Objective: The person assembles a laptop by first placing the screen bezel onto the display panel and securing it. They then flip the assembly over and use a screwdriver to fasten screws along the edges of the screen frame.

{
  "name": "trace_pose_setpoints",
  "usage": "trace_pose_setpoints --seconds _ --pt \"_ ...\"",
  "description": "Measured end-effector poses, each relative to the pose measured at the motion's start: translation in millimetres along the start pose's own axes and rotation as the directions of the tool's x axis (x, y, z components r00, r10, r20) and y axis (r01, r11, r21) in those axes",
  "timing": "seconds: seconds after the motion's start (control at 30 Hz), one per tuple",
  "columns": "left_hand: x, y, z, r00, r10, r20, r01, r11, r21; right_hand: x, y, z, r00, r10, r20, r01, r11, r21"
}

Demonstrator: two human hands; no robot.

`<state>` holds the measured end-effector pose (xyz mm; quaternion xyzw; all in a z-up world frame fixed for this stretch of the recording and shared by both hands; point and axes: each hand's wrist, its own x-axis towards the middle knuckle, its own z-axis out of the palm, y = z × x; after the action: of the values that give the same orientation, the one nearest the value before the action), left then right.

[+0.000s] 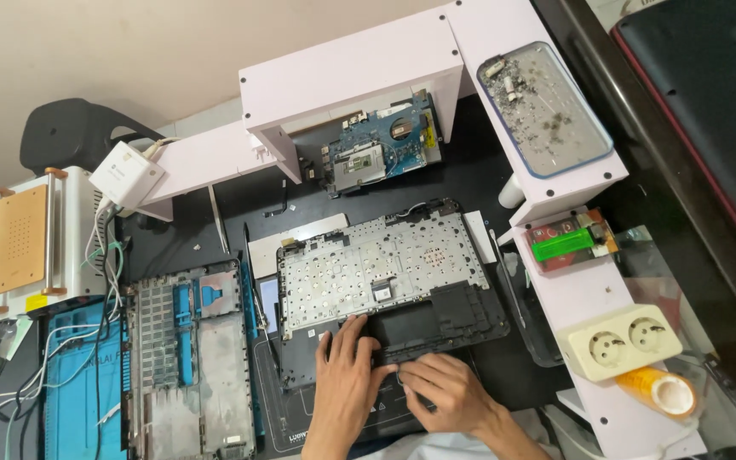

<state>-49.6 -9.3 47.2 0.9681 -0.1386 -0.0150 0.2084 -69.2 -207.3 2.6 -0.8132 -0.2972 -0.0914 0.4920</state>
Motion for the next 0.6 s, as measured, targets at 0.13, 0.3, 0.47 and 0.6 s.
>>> trace_pose_setpoints --seconds 0.13,0.3,0.47,0.6 --pt "0.9 -0.6 -2.0 1.0 -0.019 -0.013 0.019 0.999 -0.03 -4.2 12.2 8.3 1.0 0.009 -0.026 -0.01 1.0 -0.024" --pt "-0.2 -2.0 6.2 1.0 -0.023 0.0 0.023 0.999 -0.047 13.5 16.5 11.7 0.963 0.178 0.205 -0.146 0.976 -0.162" --pt "-7.3 -6.3 24.4 0.998 -0.043 -0.046 0.039 0.995 -0.097 5.3 21.2 22.3 0.916 0.218 0.337 -0.072 0.916 -0.396" --pt "-9.7 -8.7 32.7 0.996 -0.063 -0.062 0.054 0.99 -0.129 -3.4 12.7 13.6 0.918 0.162 0.361 -0.004 0.916 -0.402"
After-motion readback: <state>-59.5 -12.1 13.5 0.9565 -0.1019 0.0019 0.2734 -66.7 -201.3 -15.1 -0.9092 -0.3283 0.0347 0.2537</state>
